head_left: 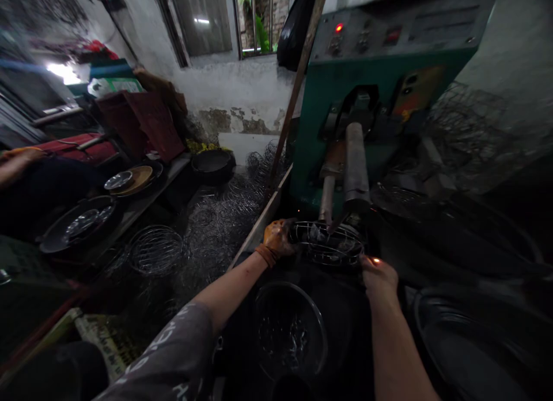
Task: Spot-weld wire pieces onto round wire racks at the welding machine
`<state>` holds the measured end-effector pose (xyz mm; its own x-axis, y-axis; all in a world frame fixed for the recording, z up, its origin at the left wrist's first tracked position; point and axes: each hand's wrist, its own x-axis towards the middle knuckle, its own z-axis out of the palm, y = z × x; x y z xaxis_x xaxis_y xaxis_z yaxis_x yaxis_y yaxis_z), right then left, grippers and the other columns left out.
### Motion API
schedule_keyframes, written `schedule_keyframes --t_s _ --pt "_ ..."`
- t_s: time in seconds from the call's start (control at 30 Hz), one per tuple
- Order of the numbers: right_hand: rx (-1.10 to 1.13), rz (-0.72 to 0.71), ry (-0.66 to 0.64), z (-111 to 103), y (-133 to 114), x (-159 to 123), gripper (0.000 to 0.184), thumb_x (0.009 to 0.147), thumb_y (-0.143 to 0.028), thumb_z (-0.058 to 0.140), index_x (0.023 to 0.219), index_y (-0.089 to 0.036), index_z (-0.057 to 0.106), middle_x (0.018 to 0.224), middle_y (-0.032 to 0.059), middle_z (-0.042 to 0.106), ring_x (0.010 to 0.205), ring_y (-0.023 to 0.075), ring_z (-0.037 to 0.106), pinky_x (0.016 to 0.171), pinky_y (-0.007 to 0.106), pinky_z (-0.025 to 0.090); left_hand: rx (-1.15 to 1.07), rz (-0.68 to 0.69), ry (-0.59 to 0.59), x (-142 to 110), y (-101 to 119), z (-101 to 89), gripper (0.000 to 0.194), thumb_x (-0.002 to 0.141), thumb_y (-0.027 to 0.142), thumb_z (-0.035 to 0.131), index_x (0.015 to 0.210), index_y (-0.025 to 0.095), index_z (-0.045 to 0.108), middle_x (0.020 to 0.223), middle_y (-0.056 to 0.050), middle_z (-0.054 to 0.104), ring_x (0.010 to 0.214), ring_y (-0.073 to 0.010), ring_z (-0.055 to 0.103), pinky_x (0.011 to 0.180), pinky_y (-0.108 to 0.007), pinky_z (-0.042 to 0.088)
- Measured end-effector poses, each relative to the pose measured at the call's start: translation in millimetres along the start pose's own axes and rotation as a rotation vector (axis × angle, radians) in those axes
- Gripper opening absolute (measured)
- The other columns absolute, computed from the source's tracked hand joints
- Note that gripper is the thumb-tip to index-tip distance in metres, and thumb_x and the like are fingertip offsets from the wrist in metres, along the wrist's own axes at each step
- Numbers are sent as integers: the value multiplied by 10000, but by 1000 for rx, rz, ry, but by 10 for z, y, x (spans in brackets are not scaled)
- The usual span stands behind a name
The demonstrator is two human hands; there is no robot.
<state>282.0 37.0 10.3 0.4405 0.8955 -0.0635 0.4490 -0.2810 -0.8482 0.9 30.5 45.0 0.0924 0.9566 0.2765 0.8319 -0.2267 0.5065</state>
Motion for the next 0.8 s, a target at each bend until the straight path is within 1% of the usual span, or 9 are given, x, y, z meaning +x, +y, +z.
schedule_keyframes --t_s 0.1,0.17,0.27,0.37,0.43,0.53,0.67,0.73,0.8 --pt "-135 3 -1 -102 -40 -159 247 733 -360 627 762 -146 747 586 72 648 660 270 634 659 355 494 58 43 6 36 4 -33 799 678 503 815 1382 173 629 1242 -121 716 1143 -331 674 1013 -455 545" --pt "-285 -40 -29 -133 -75 -283 298 782 -344 580 866 -128 768 748 131 732 765 292 674 739 371 507 86 62 1 69 20 -57 805 691 516 808 1395 175 619 1250 -124 711 1154 -336 668 1027 -462 534" --pt "-457 -88 -86 -130 -106 -418 382 873 -347 500 1007 -113 770 907 177 768 838 296 698 789 375 504 108 61 -14 102 57 -85 777 718 540 792 1392 191 622 1252 -123 706 1157 -340 663 1024 -470 528" --pt "-511 -107 -126 -116 -119 -459 417 919 -352 464 1080 -104 758 998 190 772 891 292 711 806 361 504 143 53 -30 111 81 -86 802 708 561 801 1400 199 617 1255 -128 699 1154 -349 655 1011 -476 527" --pt "-538 -115 -149 -118 -132 -454 428 933 -342 453 1108 -88 750 1028 200 769 920 293 715 812 356 504 162 55 -32 112 79 -62 808 706 578 800 1400 206 616 1246 -128 698 1146 -351 654 1007 -480 525" --pt "-597 -99 -167 -135 -157 -445 434 948 -336 454 1129 -64 740 1007 210 764 917 297 718 810 356 505 158 66 -46 127 68 7 814 707 581 797 1398 193 611 1237 -132 698 1137 -343 658 1016 -473 523" --pt "-656 -65 -180 -170 -151 -447 432 952 -349 469 1123 -67 748 990 207 764 900 303 719 805 359 509 139 53 -71 155 67 86 811 692 553 811 1378 166 616 1244 -154 694 1141 -364 661 1026 -493 523" --pt "-671 -69 -157 -196 -115 -446 437 949 -347 465 1122 -68 753 996 210 762 906 310 720 812 367 512 75 82 -47 127 28 91 833 703 545 798 1414 169 580 1292 -155 677 1189 -358 647 1056 -486 512" --pt "-675 -81 -126 -226 -64 -437 451 948 -351 448 1110 -68 759 992 219 758 913 322 720 816 380 516 -29 117 -15 37 -75 83 930 684 544 804 1479 166 505 1395 -155 625 1281 -337 604 1120 -453 480"
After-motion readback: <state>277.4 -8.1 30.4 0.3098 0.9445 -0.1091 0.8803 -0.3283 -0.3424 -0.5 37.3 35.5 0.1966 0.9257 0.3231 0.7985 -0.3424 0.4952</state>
